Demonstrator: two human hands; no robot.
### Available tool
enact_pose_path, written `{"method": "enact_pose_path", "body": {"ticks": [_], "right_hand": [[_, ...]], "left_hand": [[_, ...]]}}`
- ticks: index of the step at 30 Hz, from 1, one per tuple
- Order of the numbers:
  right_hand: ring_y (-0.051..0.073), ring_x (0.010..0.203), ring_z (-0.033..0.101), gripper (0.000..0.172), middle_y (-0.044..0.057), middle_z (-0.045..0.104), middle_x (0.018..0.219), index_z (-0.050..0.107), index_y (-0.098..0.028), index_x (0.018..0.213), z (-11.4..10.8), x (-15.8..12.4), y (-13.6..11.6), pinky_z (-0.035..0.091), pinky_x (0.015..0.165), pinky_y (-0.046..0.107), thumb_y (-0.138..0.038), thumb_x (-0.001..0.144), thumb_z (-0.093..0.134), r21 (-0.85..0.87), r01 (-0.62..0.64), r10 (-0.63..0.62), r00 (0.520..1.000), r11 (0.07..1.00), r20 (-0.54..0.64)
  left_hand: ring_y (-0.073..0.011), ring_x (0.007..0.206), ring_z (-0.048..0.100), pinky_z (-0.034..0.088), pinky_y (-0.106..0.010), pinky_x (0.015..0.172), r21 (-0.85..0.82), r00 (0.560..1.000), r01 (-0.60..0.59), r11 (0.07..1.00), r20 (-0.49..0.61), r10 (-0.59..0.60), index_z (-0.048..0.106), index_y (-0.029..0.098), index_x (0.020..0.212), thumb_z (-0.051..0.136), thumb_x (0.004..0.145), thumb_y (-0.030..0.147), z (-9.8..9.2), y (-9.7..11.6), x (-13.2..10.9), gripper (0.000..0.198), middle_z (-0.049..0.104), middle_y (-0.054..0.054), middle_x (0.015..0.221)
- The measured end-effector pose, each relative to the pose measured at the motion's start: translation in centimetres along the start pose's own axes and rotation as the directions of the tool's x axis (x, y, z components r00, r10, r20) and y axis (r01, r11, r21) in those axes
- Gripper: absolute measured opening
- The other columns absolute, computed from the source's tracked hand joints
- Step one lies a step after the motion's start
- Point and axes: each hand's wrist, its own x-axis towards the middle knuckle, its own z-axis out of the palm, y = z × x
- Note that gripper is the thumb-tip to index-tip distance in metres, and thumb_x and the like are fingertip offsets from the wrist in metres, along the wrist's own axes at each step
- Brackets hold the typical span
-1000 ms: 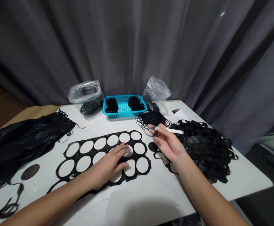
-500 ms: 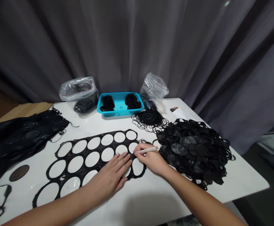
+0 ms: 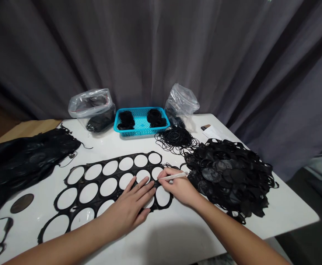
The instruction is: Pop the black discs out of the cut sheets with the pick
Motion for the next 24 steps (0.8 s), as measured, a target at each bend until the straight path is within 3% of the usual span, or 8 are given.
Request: {"method": "enact_pose_path", "body": {"ticks": [8, 13, 14, 16, 18, 20, 22, 24], "right_hand": [[0.020, 0.085, 0.060, 0.010, 0.005, 0.066, 0.091, 0.057, -0.021, 0.082, 0.4, -0.5, -0.2, 0.045, 0.079, 0.033, -0.021, 0.092, 0.054, -0.157, 0.077, -0.076, 0.997, 0.985, 0.018], [0.027, 0.094, 0.055, 0.017, 0.013, 0.064, 0.100, 0.057, -0.018, 0.097, 0.5, -0.2, -0.6, 0.044, 0.084, 0.039, -0.009, 0.086, 0.050, -0.540, 0.305, -0.237, 0.952, 0.785, 0.193], [0.028, 0.092, 0.055, 0.017, 0.014, 0.064, 0.098, 0.057, -0.018, 0.095, -0.3, 0.5, -0.5, 0.043, 0.082, 0.039, -0.008, 0.084, 0.050, -0.618, 0.275, -0.223, 0.961, 0.737, 0.163], [0.027, 0.085, 0.055, 0.014, 0.014, 0.063, 0.093, 0.056, -0.017, 0.091, -2.7, 2.3, -0.1, 0.042, 0.076, 0.037, -0.008, 0.086, 0.046, -0.722, 0.102, -0.183, 0.982, 0.685, -0.035], [0.026, 0.080, 0.056, 0.010, 0.014, 0.064, 0.088, 0.055, -0.018, 0.089, -5.7, 4.4, 0.5, 0.040, 0.071, 0.036, -0.013, 0.088, 0.046, -0.721, -0.109, -0.172, 0.937, 0.684, -0.305], [0.024, 0.074, 0.056, 0.007, 0.010, 0.065, 0.081, 0.054, -0.019, 0.084, -8.0, 6.2, 0.8, 0.039, 0.068, 0.034, -0.018, 0.088, 0.049, -0.647, -0.177, -0.166, 0.886, 0.742, -0.433], [0.020, 0.065, 0.055, 0.012, 0.006, 0.064, 0.073, 0.052, -0.021, 0.077, -8.6, 7.0, 0.7, 0.038, 0.064, 0.032, -0.025, 0.088, 0.053, -0.507, -0.182, -0.085, 0.885, 0.842, -0.459], [0.017, 0.058, 0.053, 0.020, 0.004, 0.065, 0.073, 0.050, -0.021, 0.072, -7.6, 7.0, 0.1, 0.039, 0.059, 0.030, -0.033, 0.086, 0.057, -0.271, -0.170, 0.062, 0.929, 0.948, -0.365]], "left_hand": [[-0.0298, 0.149, 0.026, 0.013, -0.054, 0.123, 0.000, 1.000, -0.005, 1.000, 0.006, 0.005, 0.041, 0.018, 0.147, 0.053, 0.095, 0.026, -0.1, 0.1, 0.0, 0.054, 0.041, -0.009, 0.155], [-0.0296, 0.149, 0.026, 0.010, -0.054, 0.123, -0.015, 1.000, -0.011, 1.000, 0.023, 0.012, 0.043, 0.018, 0.146, 0.053, 0.093, 0.023, -0.1, 0.0, 0.0, 0.054, 0.043, -0.010, 0.154], [-0.0291, 0.149, 0.026, 0.010, -0.054, 0.123, -0.025, 1.000, -0.016, 1.000, 0.014, 0.016, 0.043, 0.018, 0.146, 0.053, 0.093, 0.023, -0.1, 0.0, -0.1, 0.054, 0.044, -0.010, 0.153], [-0.0279, 0.150, 0.025, 0.010, -0.054, 0.123, -0.044, 1.000, -0.022, 0.999, -0.003, 0.022, 0.043, 0.019, 0.146, 0.052, 0.095, 0.024, -0.1, -0.1, -0.1, 0.052, 0.045, -0.010, 0.152], [-0.0273, 0.150, 0.025, 0.010, -0.054, 0.123, -0.064, 1.000, -0.015, 0.998, -0.004, 0.014, 0.042, 0.020, 0.147, 0.050, 0.097, 0.026, -0.3, -0.1, -0.1, 0.051, 0.044, -0.010, 0.153], [-0.0274, 0.150, 0.024, 0.012, -0.055, 0.123, -0.089, 1.000, -0.006, 0.996, 0.017, 0.008, 0.042, 0.021, 0.147, 0.049, 0.099, 0.029, -0.7, 0.1, -0.1, 0.049, 0.044, -0.009, 0.153], [-0.0279, 0.150, 0.024, 0.018, -0.055, 0.122, -0.113, 0.998, -0.013, 0.994, 0.054, 0.019, 0.040, 0.022, 0.148, 0.050, 0.099, 0.032, -1.3, 0.2, -0.1, 0.051, 0.042, -0.008, 0.155], [-0.0288, 0.149, 0.027, 0.026, -0.052, 0.120, -0.113, 0.997, -0.003, 0.994, 0.070, 0.011, 0.037, 0.019, 0.151, 0.054, 0.097, 0.031, -1.9, 0.4, -0.3, 0.058, 0.038, -0.010, 0.157]]}}
